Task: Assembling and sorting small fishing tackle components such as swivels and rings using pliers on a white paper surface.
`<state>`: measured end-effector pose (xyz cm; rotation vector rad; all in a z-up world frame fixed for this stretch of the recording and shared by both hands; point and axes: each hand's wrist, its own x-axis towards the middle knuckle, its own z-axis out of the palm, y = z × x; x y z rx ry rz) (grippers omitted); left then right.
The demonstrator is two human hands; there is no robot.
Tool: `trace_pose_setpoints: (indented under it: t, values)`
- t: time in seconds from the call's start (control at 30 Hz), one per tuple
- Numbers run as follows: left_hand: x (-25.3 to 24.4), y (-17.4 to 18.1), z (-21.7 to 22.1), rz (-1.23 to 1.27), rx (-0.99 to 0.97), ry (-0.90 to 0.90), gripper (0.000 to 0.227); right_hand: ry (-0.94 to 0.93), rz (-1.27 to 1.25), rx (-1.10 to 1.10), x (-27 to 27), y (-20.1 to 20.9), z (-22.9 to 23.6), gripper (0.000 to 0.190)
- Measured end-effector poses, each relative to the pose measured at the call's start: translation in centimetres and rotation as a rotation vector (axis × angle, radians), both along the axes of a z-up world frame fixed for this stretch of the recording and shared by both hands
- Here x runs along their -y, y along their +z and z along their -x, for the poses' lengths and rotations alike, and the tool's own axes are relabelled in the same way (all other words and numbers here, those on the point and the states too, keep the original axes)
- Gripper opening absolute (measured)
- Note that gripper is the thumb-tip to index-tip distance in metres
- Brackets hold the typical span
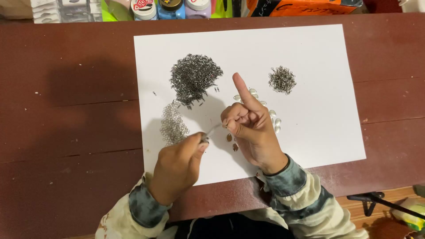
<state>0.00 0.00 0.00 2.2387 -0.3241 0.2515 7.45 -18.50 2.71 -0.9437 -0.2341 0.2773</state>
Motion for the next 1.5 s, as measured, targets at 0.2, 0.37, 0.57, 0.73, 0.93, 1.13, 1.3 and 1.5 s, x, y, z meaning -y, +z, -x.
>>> trace_pose_setpoints:
  t: [0.2,0.37,0.57,0.73,0.93,1.13,1.3,1.5]
  values:
    - [1.1,6.0,-1.0,0.389,-0.250,0.010,0.033,-0.009,0.139,0.084,1.2,2.0,-0.3,0.091]
    - [4.0,8.4,-3.3,0.520,-0.392,-0.110,0.031,-0.096,0.272,0.162,3.5,3.3,-0.3,0.085]
    - [9.5,8.2,-8.0,0.547,-0.622,-0.183,0.030,-0.298,0.560,0.345,8.9,3.3,-2.3,0.086]
    - [13.9,4.0,-11.8,0.537,-0.588,-0.099,0.027,-0.498,0.788,0.485,12.1,1.5,-5.3,0.091]
    - [12.6,4.2,-12.3,0.524,-0.512,-0.048,0.034,-0.485,1.108,0.436,13.4,1.1,-7.0,0.078]
    - [6.9,7.9,-10.1,0.570,-0.554,0.054,0.039,-0.433,1.117,0.444,11.6,1.8,-7.1,0.038]
    - [2.3,8.7,-7.3,0.720,-0.473,0.248,0.032,-0.153,1.081,0.611,5.9,2.1,-5.2,0.028]
    - [-2.4,5.3,-5.1,0.714,-0.279,0.342,0.023,0.017,1.336,0.705,-0.3,-1.0,-5.3,0.022]
